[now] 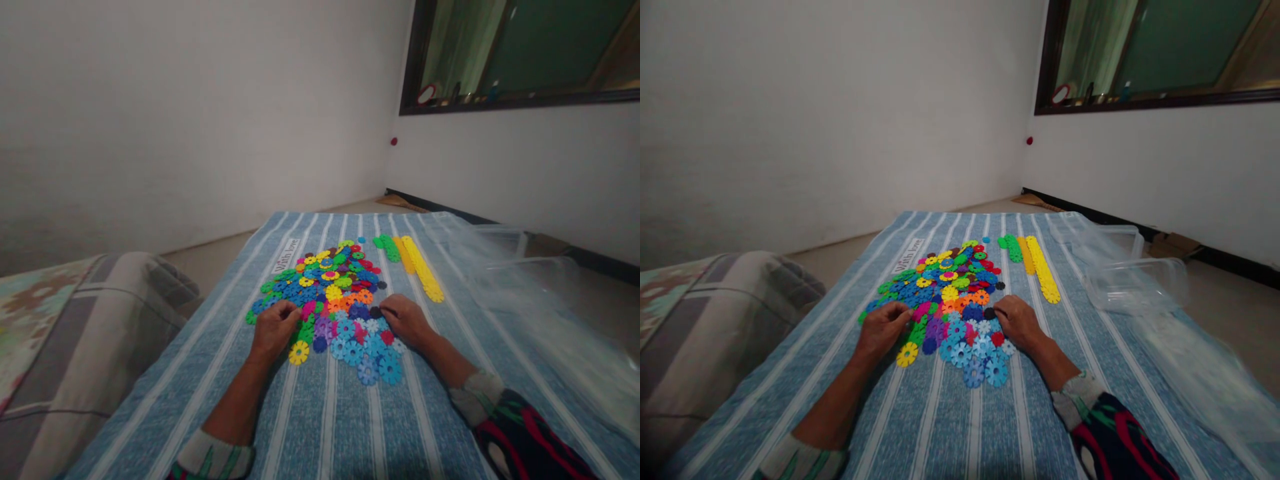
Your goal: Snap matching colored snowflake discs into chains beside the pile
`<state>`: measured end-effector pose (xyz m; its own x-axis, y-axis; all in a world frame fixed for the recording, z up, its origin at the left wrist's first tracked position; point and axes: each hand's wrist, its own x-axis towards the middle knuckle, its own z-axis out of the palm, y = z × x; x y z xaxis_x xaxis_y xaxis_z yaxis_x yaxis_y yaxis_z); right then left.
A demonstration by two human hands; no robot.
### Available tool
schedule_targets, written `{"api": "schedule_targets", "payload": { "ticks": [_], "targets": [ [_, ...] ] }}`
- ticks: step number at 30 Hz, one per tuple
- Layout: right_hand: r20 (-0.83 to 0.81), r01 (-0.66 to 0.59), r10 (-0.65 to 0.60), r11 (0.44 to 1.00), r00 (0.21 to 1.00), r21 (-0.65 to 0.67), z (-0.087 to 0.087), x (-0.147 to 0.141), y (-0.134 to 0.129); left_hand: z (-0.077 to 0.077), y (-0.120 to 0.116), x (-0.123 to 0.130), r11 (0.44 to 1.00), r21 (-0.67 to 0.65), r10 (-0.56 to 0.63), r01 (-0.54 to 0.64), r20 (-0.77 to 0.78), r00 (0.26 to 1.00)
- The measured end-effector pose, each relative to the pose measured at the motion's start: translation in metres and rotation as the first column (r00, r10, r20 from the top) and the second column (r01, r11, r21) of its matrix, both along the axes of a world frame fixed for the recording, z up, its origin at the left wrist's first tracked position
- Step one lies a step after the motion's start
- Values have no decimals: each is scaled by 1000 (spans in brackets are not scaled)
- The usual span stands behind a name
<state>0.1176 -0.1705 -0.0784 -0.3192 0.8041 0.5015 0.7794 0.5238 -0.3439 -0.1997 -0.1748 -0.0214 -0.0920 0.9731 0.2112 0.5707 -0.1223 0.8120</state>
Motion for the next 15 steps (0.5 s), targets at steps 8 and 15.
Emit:
{"api": "schedule_targets", "payload": {
  "ticks": [8, 15],
  "targets": [
    [11, 0, 0, 1000, 1000, -15, 1, -1, 0, 5, 2, -7, 998, -1, 58, -58, 12, 998],
    [7, -7, 7, 999, 1000, -38, 2, 0, -2, 19, 0, -30, 982, -190, -2, 16, 77, 997]
  ]
}}
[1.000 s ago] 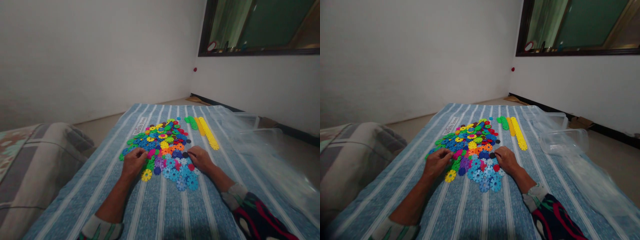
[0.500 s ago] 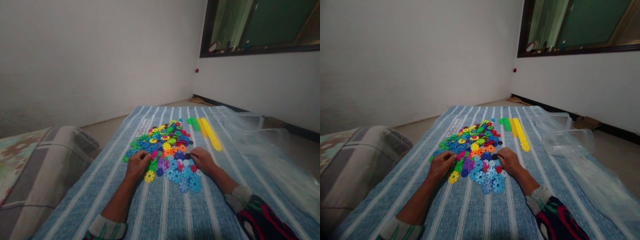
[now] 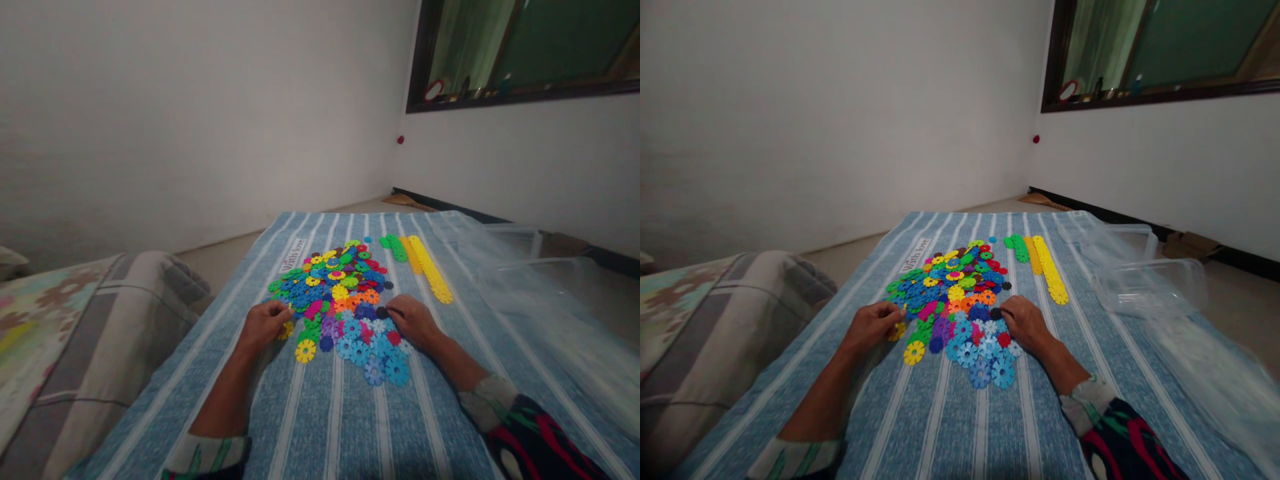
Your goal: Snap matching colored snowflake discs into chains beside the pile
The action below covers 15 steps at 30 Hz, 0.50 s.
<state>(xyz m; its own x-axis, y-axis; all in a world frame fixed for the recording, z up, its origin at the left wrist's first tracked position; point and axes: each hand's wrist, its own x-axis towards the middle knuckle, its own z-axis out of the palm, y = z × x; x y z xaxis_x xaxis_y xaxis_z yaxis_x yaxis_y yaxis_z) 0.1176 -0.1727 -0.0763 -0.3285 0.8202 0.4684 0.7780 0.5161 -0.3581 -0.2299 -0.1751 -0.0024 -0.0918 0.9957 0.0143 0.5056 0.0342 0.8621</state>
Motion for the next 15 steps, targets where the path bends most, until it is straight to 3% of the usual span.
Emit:
{"api": "schedule_targets", "payload": {
  "ticks": [3, 5, 15],
  "targets": [
    [-8, -6, 6, 1000, 1000, -6, 0, 0, 0, 9, -7, -4, 963, -158, -223, 218, -10, 975],
    [-10, -9, 9, 1000, 1000, -7, 1, 0, -1, 13, -10, -4, 937, -191, -300, 293, -6, 954],
    [-42, -9, 9, 1000, 999, 0, 1, 0, -2, 14, -20, 14, 887, -249, -448, 390, -255, 857]
  ]
}}
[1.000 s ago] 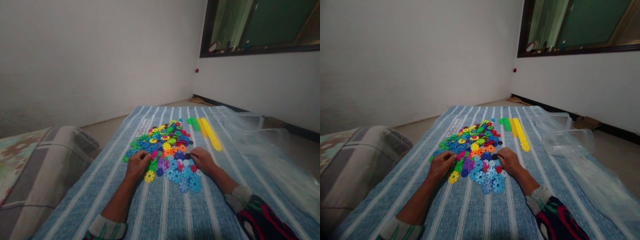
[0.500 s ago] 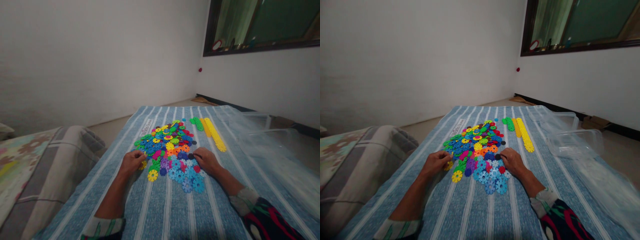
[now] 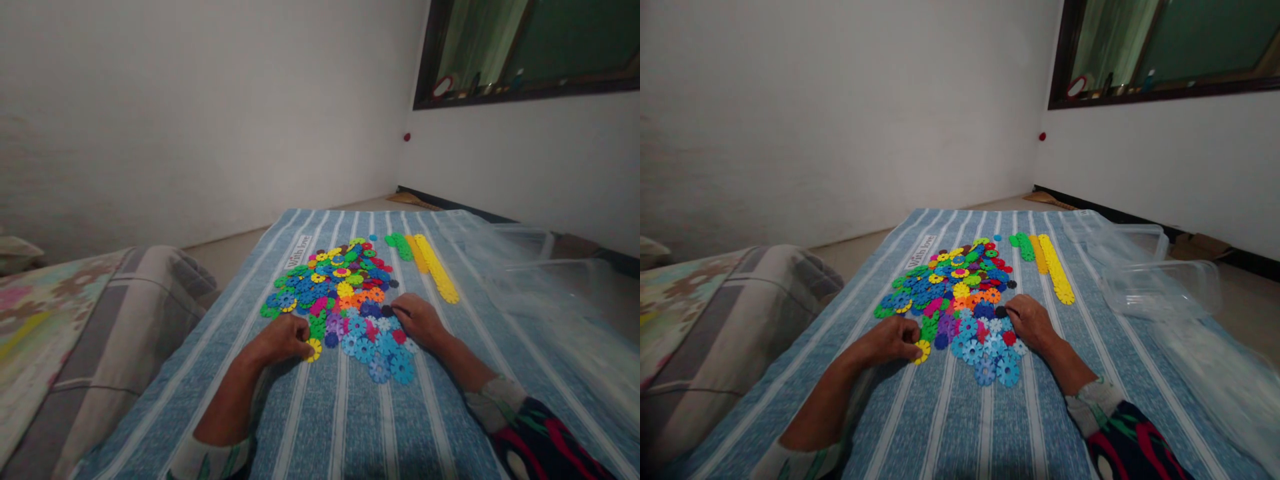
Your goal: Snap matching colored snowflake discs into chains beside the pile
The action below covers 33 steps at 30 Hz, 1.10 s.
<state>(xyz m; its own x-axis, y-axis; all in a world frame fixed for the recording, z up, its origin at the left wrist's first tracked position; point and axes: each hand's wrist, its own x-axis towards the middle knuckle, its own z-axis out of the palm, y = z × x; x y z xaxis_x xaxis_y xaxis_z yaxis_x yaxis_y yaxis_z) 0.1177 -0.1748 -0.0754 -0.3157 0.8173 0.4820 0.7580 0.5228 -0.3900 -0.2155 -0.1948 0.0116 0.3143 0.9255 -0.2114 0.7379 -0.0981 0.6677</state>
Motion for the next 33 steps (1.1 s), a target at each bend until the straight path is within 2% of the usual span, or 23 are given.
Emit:
{"api": "schedule_targets", "payload": {
  "ticks": [5, 9, 11, 14, 18, 22, 25, 29, 33],
  "targets": [
    [-2, 1, -1, 1000, 1000, -1, 0, 0, 0, -3, 0, 2, 999, -18, -28, 27, -37, 999],
    [-6, -2, 2, 1000, 1000, -11, 1, 0, -1, -4, 0, -8, 991, -132, -1, 18, 124, 992],
    [-9, 0, 0, 1000, 1000, -16, 1, 0, -1, -4, 2, -18, 988, -149, 64, -31, 225, 972],
    [-7, 4, -4, 1000, 1000, -10, -1, 0, 0, -5, 7, -36, 981, -69, 192, -180, 277, 942],
    [-4, -6, 6, 1000, 1000, 4, -3, 1, 1, -12, 15, -50, 946, -37, 323, -323, 226, 919],
    [-4, -13, 13, 1000, 1000, 5, -3, 1, 1, -22, 20, -52, 934, 3, 349, -357, 201, 915],
    [-6, -16, 16, 1000, 1000, -4, -2, 1, 1, -24, 22, -52, 920, 87, 369, -383, 139, 919],
    [-4, -13, 13, 1000, 1000, -10, -1, 1, 1, -20, 22, -49, 924, 192, 336, -330, 3, 942],
    [10, 5, -5, 1000, 1000, -13, -1, 0, 0, -16, 21, -42, 952, 192, 261, -237, -112, 959]
  ]
}}
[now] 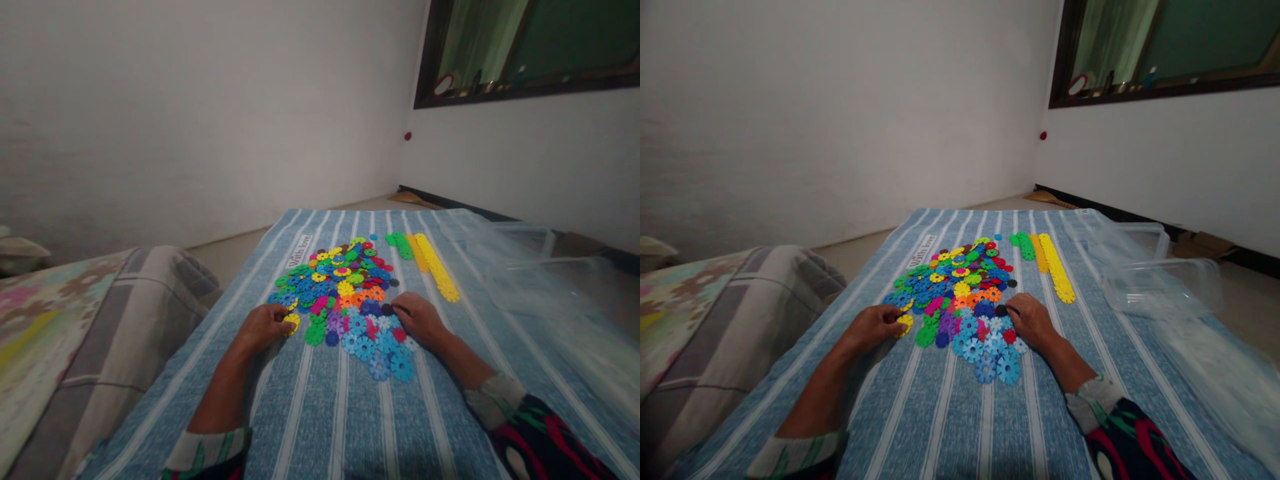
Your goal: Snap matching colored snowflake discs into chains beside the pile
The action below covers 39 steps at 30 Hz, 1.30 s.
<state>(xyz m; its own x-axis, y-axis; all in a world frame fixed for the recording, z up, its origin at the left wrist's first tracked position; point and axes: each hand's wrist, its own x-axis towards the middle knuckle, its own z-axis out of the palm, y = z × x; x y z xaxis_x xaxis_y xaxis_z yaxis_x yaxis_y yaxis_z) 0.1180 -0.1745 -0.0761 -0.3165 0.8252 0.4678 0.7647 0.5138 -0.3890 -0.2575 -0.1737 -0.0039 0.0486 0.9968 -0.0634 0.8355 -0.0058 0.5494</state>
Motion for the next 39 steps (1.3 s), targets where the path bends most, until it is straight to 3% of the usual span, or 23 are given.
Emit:
{"api": "schedule_targets", "payload": {
  "ticks": [7, 13, 18, 22, 25, 29, 34, 39],
  "targets": [
    [9, 2, -2, 1000, 1000, 9, 1, -1, 0, 0, -1, 6, 999, 47, 21, -20, -18, 1000],
    [13, 14, -15, 997, 1000, 74, -1, -2, 3, -1, -2, 11, 995, 68, 49, -66, 222, 974],
    [-12, -24, 27, 977, 1000, 211, 10, -17, -1, 8, -9, 41, 989, 144, -20, -37, 379, 925],
    [-35, -167, 181, 953, 983, 252, 29, -46, -17, 8, -22, 75, 983, 178, -105, 33, 415, 904],
    [-55, -274, 292, 938, 955, 213, 44, -66, -30, 5, -32, 94, 971, 209, -189, 112, 397, 898],
    [-45, -341, 346, 935, 937, 101, 55, -76, -39, 1, -38, 105, 955, 234, -257, 179, 359, 897],
    [-15, -357, 357, 932, 934, -56, 52, -73, -35, -3, -38, 107, 957, 201, -266, 207, 333, 905],
    [15, -334, 338, 935, 941, -116, 49, -72, -34, -5, -38, 108, 963, 154, -263, 222, 351, 899]
  ]
}}
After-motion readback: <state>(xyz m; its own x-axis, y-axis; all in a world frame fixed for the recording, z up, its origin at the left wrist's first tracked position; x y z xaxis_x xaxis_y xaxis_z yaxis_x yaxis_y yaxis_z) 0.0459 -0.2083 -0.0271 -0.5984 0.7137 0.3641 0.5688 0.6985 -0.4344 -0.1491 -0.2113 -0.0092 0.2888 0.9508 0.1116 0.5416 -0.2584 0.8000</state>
